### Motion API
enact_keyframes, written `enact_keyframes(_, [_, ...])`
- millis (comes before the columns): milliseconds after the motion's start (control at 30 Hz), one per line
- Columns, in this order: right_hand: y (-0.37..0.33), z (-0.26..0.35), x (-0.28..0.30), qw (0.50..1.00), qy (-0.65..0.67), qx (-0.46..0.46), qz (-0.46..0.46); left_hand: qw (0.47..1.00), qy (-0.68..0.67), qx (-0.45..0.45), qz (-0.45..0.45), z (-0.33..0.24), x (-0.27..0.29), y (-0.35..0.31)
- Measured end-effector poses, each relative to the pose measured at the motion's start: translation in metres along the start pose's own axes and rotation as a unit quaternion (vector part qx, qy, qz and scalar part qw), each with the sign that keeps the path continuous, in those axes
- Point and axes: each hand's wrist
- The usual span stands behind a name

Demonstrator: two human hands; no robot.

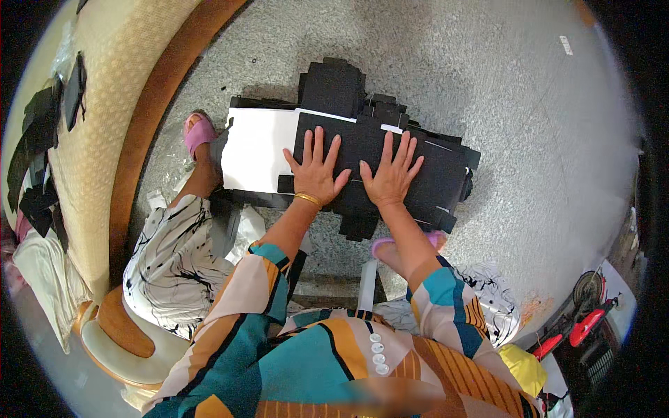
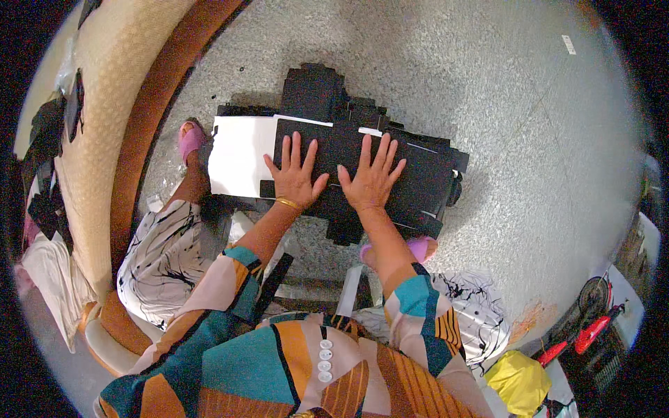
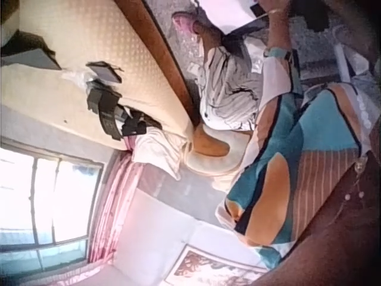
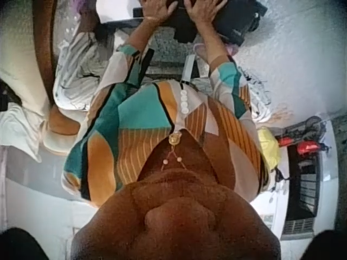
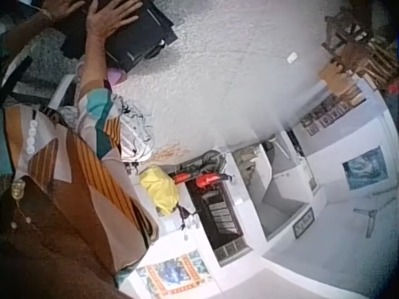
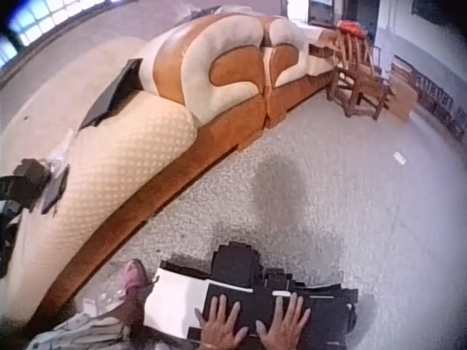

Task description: The recorder is folding and assembling black cardboard or plastic sheets and organizing papers and packaging materials.

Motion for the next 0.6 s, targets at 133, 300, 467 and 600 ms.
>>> enact_keyframes(133, [0.002,0.001,-0.007,1.0,0.002,0.008,-0.003,1.0,-0.006,0.004,0.003,0.003,-0.002,0.001])
enact_keyframes(300, [-0.001,0.0,-0.004,0.999,-0.013,0.013,-0.035,1.0,-0.025,-0.004,-0.005,0.001,0.007,0.001])
enact_keyframes(467, [0.004,-0.002,-0.002,0.999,-0.041,0.01,-0.032,0.999,-0.04,-0.008,-0.028,-0.002,0.018,0.005])
enact_keyframes(600, [-0.004,0.007,0.023,0.998,0.001,0.027,-0.062,0.999,-0.022,-0.024,-0.013,-0.004,0.053,-0.007])
Point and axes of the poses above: each hand's wrist, its own y-axis towards the middle knuckle, its own x-axis out of the back of the hand, z = x × y, and after that the axes turned 1 degree about -x, right-handed
